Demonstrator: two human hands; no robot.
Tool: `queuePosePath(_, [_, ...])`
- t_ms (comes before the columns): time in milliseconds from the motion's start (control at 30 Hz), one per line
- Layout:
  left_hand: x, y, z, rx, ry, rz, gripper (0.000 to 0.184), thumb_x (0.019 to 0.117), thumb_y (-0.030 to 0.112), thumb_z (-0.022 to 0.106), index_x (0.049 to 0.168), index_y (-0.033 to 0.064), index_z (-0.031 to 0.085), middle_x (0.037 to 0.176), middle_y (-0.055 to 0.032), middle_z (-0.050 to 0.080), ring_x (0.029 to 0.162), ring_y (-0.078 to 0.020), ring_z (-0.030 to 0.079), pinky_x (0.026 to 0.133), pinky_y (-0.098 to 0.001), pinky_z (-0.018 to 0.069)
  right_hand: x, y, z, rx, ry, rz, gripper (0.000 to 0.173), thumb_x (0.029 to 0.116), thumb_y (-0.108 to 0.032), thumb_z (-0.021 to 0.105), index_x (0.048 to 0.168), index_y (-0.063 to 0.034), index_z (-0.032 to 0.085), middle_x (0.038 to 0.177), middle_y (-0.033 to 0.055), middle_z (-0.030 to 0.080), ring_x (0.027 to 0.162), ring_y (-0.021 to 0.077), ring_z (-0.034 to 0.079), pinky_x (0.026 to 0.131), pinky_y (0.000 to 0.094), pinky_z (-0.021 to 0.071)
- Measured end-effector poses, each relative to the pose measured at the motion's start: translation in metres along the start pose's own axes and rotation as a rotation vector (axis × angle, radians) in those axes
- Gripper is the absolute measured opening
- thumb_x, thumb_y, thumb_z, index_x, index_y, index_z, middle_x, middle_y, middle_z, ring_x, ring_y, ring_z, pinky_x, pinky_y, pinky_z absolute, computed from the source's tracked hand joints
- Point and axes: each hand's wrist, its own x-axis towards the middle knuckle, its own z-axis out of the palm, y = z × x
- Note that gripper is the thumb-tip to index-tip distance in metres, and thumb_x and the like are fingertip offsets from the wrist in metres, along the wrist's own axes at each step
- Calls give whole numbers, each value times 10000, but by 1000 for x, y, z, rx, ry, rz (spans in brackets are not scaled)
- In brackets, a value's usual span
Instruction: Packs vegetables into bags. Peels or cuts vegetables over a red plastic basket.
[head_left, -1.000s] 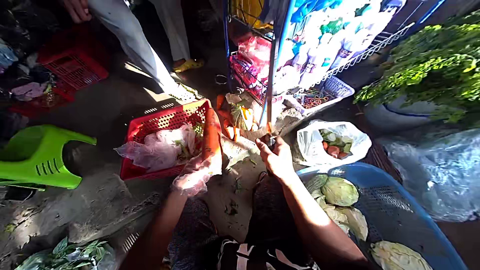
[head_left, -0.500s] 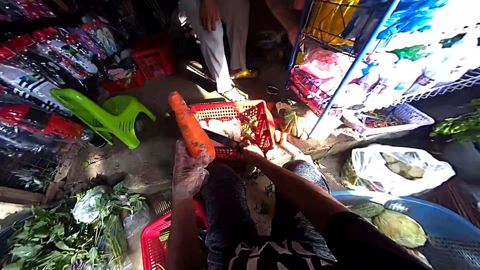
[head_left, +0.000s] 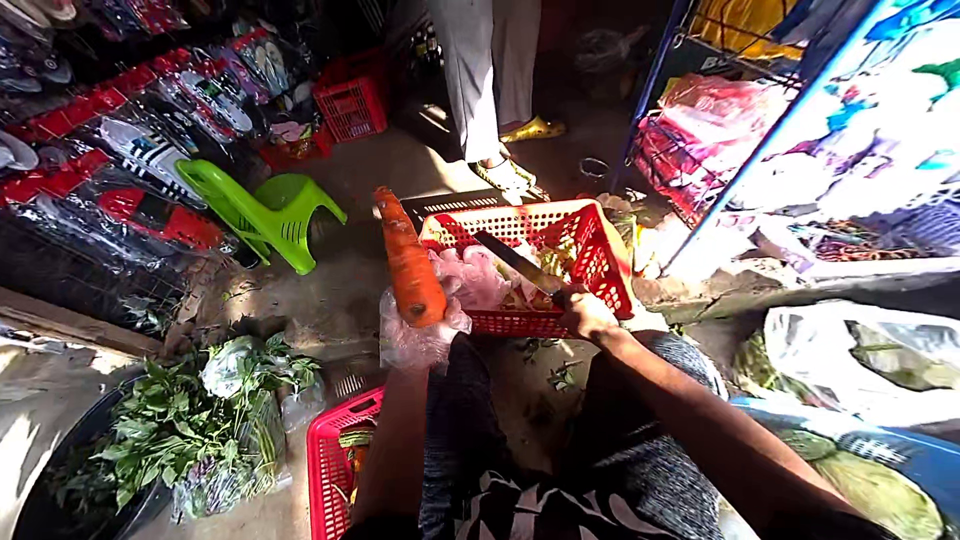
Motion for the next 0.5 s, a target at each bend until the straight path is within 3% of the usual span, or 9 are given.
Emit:
queuePosePath(100, [13, -7, -11, 269, 49, 21, 543, 821, 444, 809, 1234, 125, 659, 1143, -122, 713, 1003, -239, 712, 880, -392, 598, -2, 13, -11, 86, 45, -38, 591, 920, -182, 750, 1380, 110, 523, 1437, 345, 507, 1354, 489, 496, 1101, 633, 403])
queuePosePath(167, [20, -11, -17, 523, 177, 34, 542, 862, 397, 790, 1271, 116, 572, 1151, -85, 696, 1051, -203, 689, 933, -402, 584, -14, 15, -25, 179, 142, -86, 553, 943, -205, 735, 1361, 102, 542, 1438, 347, 498, 1328, 496, 513, 1096, 637, 418])
queuePosePath(267, [37, -17, -26, 825, 319, -67, 451, 991, 99, 554, 1414, 38, 410, 1204, -78, 642, 1078, -174, 655, 933, -385, 573, -28, 25, -36, 317, 347, -239, 474, 947, -243, 741, 1275, 74, 614, 1199, 318, 642, 1109, 470, 635, 983, 648, 473])
queuePosePath(300, [43, -19, -31, 892, 349, -107, 476, 983, 47, 543, 1433, 19, 393, 1197, -91, 643, 1055, -174, 661, 916, -381, 580, -30, 30, -37, 318, 385, -262, 472, 952, -257, 726, 1307, 32, 613, 1093, 290, 687, 1011, 453, 676, 918, 654, 499])
queuePosePath(367, [53, -26, -43, 976, 379, -180, 512, 940, -3, 590, 1418, -5, 407, 1153, -103, 654, 998, -167, 672, 876, -360, 589, -37, 36, -43, 284, 403, -274, 507, 965, -354, 705, 1335, -17, 624, 1012, 271, 715, 950, 465, 696, 871, 692, 502])
queuePosePath(400, [58, -30, -46, 1015, 389, -216, 509, 939, -7, 610, 1409, -16, 416, 1136, -104, 658, 982, -154, 674, 868, -343, 589, -43, 35, -47, 256, 410, -290, 559, 964, -468, 665, 1310, -29, 641, 987, 258, 716, 933, 464, 695, 845, 702, 506])
queuePosePath(467, [60, -38, -48, 1066, 373, -277, 525, 926, -27, 639, 1408, -31, 433, 1136, -89, 659, 992, -118, 665, 891, -313, 579, -57, 22, -53, 186, 430, -318, 775, 954, -726, 455, 1214, -34, 689, 924, 226, 717, 895, 439, 699, 778, 688, 508])
queuePosePath(500, [61, -43, -49, 1057, 352, -284, 487, 890, -58, 645, 1345, -31, 473, 1082, -59, 669, 964, -94, 666, 880, -294, 577, -63, 14, -52, 145, 438, -344, 836, 972, -746, 344, 1181, -26, 713, 926, 230, 725, 904, 443, 707, 769, 688, 507])
